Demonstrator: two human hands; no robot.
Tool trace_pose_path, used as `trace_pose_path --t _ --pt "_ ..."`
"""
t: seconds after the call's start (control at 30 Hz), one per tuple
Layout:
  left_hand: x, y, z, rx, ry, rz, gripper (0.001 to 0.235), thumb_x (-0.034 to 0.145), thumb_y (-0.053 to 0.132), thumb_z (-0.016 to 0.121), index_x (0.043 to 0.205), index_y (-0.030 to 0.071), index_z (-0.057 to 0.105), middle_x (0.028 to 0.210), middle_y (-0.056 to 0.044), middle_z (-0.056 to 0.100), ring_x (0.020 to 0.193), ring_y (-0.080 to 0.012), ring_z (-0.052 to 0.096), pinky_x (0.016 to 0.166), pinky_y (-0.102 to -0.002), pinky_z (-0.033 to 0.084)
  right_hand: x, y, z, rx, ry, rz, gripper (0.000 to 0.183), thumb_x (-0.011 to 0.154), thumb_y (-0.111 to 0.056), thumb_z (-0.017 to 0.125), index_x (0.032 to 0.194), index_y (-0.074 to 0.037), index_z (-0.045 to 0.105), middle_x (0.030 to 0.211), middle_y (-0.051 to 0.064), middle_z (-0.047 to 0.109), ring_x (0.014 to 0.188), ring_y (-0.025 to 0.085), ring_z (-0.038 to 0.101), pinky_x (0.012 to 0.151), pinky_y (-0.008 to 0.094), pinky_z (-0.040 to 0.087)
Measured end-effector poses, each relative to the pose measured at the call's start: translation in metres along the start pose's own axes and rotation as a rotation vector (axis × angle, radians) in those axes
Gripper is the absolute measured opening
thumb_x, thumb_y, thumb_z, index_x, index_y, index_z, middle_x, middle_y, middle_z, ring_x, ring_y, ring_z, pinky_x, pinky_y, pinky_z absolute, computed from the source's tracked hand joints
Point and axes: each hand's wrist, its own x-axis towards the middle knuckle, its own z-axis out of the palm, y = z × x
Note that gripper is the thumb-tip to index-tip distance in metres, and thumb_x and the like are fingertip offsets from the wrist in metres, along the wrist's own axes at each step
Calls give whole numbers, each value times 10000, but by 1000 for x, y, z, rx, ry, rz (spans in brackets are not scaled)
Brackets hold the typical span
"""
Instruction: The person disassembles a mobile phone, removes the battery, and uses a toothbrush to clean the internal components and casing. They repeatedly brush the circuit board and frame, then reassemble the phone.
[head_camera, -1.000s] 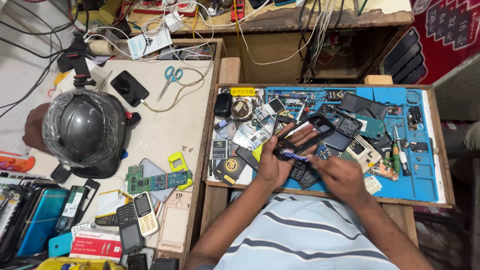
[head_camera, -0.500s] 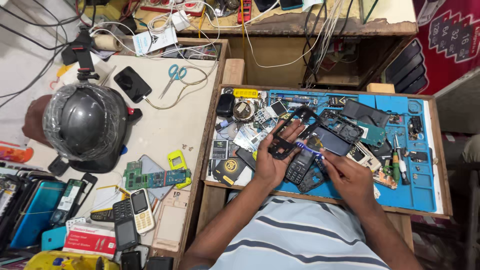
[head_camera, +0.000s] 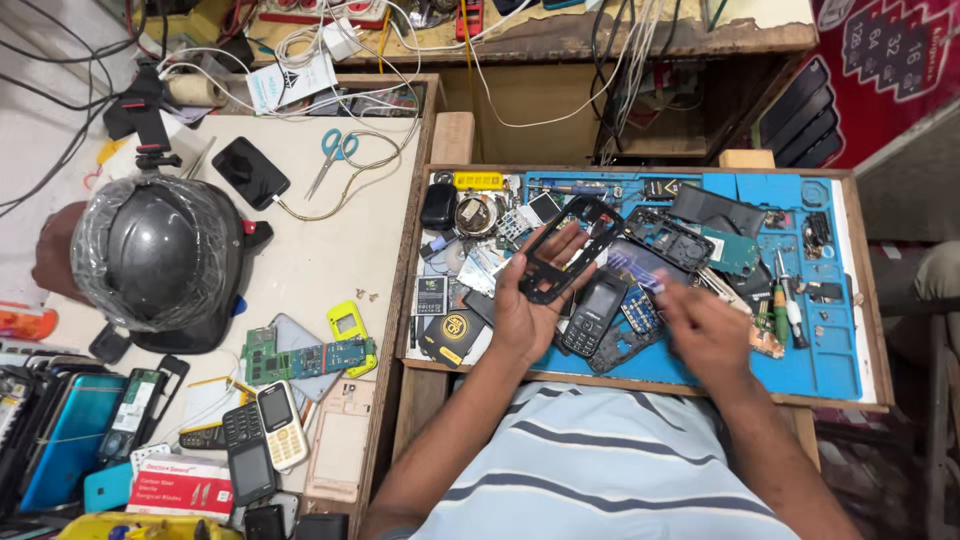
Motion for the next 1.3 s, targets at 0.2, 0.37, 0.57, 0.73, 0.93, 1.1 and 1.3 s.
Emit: trace_pose_path --t 0.2,0.37,0.57,0.73,0.93,1.1,1.3 --pt "-7 -1 7 149 -37 -28 702 1007 435 644 1495 -26 438 1523 -276 506 1458 -402 464 1202 -521 408 -1 -5 5 120 -22 -159 308 903 -178 778 1204 -118 765 728 70 636 551 177 565 539 334 478" --pt "-13 10 8 178 -49 -13 703 981 452 703 1442 -31 486 1498 -301 510 1448 -423 477 1177 -520 469 2 -2 -6 240 83 17 294 963 -140 740 1256 -115 742 861 55 710 562 142 573 520 303 468" --pt "-15 16 13 201 -108 -29 650 1010 427 691 1438 -32 521 1514 -309 513 1470 -426 465 1124 -521 462 -1 -11 0 243 -11 -253 332 906 -169 773 1234 -124 742 755 59 650 573 135 565 549 300 479" --pt "-15 14 16 180 -133 -29 637 1016 410 694 1444 -19 495 1526 -303 503 1472 -435 469 1188 -563 447 1 -6 -7 142 22 -116 339 891 -147 797 1227 -110 765 631 57 566 491 135 500 492 318 431" --pt "-17 15 19 212 -106 -21 710 1013 426 669 1484 -58 452 1519 -307 492 1452 -428 478 1205 -597 414 -2 -6 -5 92 101 -124 323 926 -116 789 1246 -91 758 672 52 591 511 142 490 489 333 408" --pt "-22 15 24 243 -106 -34 690 1028 411 644 1466 -85 447 1516 -300 504 1423 -431 499 1198 -605 421 -1 -1 -6 77 78 -18 249 956 -133 776 1203 -105 779 701 75 618 576 170 563 548 349 450" --pt "-21 10 20 312 -98 -71 697 1021 437 646 1450 -88 490 1481 -273 535 1398 -394 545 1147 -555 496 -5 4 -2 101 209 -19 146 960 -140 781 1064 -44 745 818 107 668 631 195 600 586 339 465"
